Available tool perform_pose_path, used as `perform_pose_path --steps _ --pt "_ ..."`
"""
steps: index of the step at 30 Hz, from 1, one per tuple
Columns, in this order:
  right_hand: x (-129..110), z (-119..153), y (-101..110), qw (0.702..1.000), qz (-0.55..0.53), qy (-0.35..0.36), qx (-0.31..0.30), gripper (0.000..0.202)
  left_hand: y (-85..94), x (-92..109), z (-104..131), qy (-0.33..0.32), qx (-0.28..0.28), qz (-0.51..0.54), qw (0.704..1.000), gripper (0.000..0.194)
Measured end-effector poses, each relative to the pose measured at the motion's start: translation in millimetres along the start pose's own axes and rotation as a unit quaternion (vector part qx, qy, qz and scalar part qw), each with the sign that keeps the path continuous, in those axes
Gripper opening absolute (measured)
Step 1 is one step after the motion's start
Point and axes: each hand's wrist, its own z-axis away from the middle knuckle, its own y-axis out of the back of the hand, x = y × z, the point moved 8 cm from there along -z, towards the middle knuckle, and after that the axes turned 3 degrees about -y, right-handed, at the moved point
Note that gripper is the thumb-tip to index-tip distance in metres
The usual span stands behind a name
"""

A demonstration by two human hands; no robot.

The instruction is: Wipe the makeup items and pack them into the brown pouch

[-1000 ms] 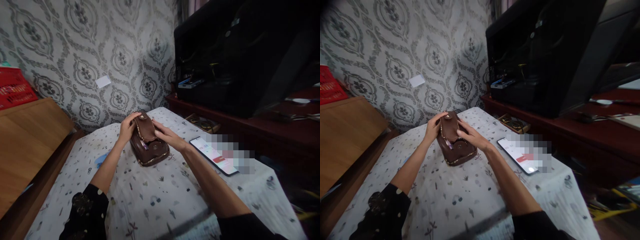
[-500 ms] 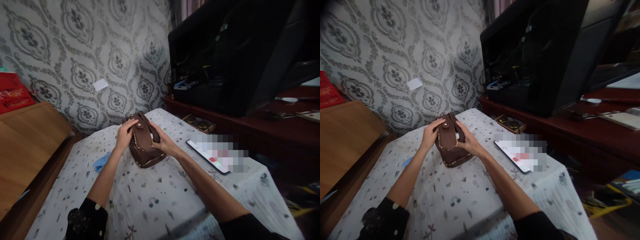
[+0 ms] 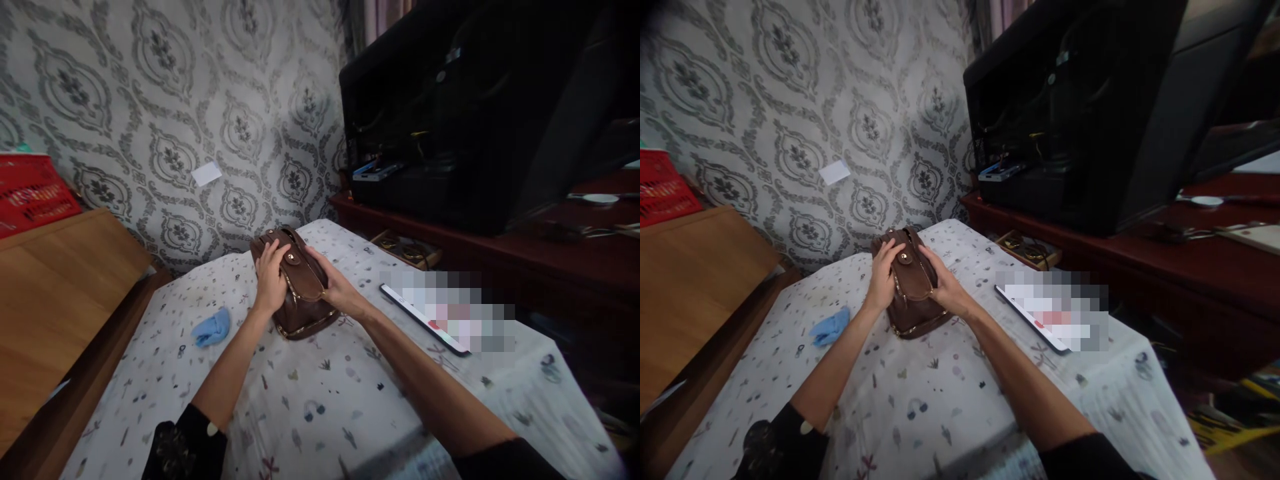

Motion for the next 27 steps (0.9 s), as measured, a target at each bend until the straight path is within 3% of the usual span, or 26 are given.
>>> perform_pose_path --steps 5,12,17,27 --pt "-1.2 0.4 1.9 0.999 -0.018 0.004 0.045 0.084 0.6 5.0 0.5 0.011 -0.026 -0.065 0.997 0.056" --pt "-9.0 -3.0 11.3 0.977 0.098 0.016 0.187 0.056 -0.3 2.9 -0.4 0.027 -0.047 -0.089 0.995 0.060" --pt "-15.4 -8.8 15.1 0.963 0.125 0.008 0.238 0.042 0.1 4.9 -0.1 0.048 -0.052 -0.071 0.995 0.061" --pt "-8.8 -9.7 17.0 0.972 0.041 0.024 0.228 0.042 -0.6 8.4 -0.1 0.074 -0.051 -0.077 0.993 0.062"
